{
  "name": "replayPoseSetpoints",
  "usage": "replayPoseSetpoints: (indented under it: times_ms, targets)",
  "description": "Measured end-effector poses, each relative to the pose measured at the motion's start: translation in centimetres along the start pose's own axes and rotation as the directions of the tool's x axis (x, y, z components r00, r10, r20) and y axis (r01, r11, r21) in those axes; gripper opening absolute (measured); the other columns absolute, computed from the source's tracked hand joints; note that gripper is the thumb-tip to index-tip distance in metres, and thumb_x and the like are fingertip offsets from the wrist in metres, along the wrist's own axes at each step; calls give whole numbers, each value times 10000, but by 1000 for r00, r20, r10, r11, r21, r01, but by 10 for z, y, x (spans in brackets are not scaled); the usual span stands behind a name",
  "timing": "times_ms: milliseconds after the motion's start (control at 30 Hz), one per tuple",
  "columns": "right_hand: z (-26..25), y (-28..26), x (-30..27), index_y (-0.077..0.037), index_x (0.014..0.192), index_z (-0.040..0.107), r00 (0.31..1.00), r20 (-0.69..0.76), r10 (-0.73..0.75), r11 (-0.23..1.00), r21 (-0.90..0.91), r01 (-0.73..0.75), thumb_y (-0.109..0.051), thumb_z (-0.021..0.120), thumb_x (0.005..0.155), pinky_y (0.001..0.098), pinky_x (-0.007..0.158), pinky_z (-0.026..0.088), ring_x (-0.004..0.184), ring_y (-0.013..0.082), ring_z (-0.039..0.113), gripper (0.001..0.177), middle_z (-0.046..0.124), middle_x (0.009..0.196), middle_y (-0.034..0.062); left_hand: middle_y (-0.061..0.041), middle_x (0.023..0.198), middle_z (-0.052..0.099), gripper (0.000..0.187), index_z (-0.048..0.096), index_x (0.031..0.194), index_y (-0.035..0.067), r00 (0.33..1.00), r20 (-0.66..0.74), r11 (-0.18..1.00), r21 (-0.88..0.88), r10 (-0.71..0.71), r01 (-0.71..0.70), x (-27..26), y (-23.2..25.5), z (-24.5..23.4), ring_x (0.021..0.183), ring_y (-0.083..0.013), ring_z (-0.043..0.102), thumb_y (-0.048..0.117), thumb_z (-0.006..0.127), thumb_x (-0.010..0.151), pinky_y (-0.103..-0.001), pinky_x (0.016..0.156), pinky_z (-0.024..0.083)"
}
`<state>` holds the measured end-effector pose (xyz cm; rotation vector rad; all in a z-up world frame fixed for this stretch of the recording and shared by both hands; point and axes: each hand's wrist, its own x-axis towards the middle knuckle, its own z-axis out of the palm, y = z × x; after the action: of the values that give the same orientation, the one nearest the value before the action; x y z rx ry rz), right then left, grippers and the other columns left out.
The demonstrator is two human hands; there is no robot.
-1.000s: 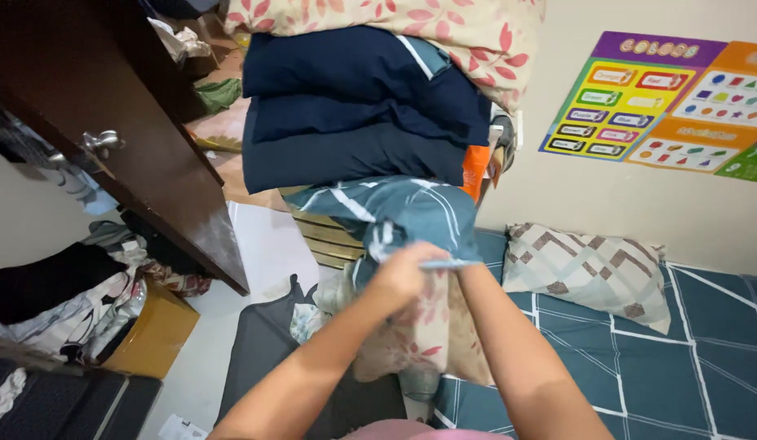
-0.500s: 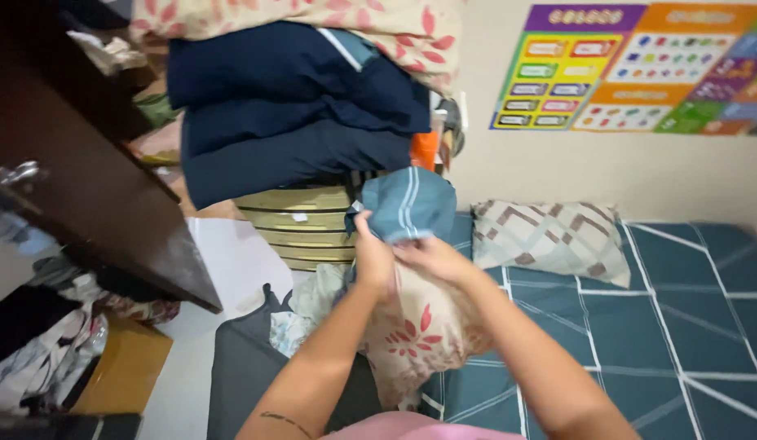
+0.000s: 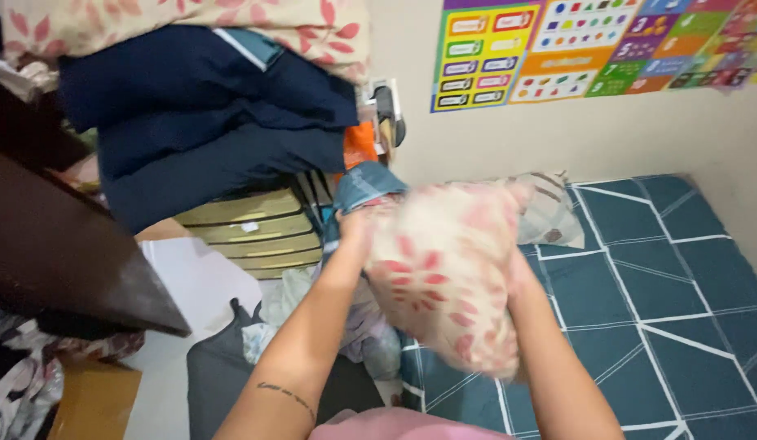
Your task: The person inserts a pillow into a patterned pillowcase, then places it on the bed. They then insert a duvet into a dark blue duvet cover, shake it out, and place it on the bed.
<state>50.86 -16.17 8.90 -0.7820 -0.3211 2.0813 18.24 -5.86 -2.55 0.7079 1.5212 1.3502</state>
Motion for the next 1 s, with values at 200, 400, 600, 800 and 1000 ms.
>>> replayPoseSetpoints:
  times_ms: [200,400,600,800,1000]
  targets:
    - [-44,-68,12,-37,1474,496,954,205,-221,947,-189,260,-403,557,1046,520,974,513,1198,369,627,566,619,1423,133,-215,1224,661,651,470,1372,17,898,439,915,-376,36,147,-11,14,-48,1055,-303,646,190,793,834,-378,919,511]
    - [-132,15,79,-16,1382,540,982,-185,32,883,-456,-114,-383,586,1034,497,926,510,1120,347,633,508,642,1330,144,-213,1215,668,600,501,1358,24,879,441,968,-80,-181,240,-19,-56,-58,1061,-314,650,190,770,849,-385,921,514]
    - [-153,64,118,5,1289,584,975,-191,111,889,-420,-183,-364,614,1021,475,879,507,1042,325,639,457,664,1237,154,-212,1206,676,550,533,1344,31,918,356,972,-82,-176,219,-6,-79,-80,1067,-324,655,191,747,864,-393,922,517]
    - [-140,76,140,26,1197,628,974,-210,83,882,-440,-169,-344,643,1009,452,831,504,964,303,644,415,687,1143,165,-210,1196,683,503,565,1330,39,962,246,984,-101,-118,147,-4,-84,-104,1074,-335,659,191,725,878,-400,924,520]
    - [-126,78,150,47,1105,672,962,-258,-92,844,-532,-62,-325,671,996,429,784,501,887,281,650,387,710,1050,175,-209,1187,690,459,596,1316,46,987,131,994,-29,-98,103,-26,-98,-136,1080,-345,663,192,702,893,-408,925,523]
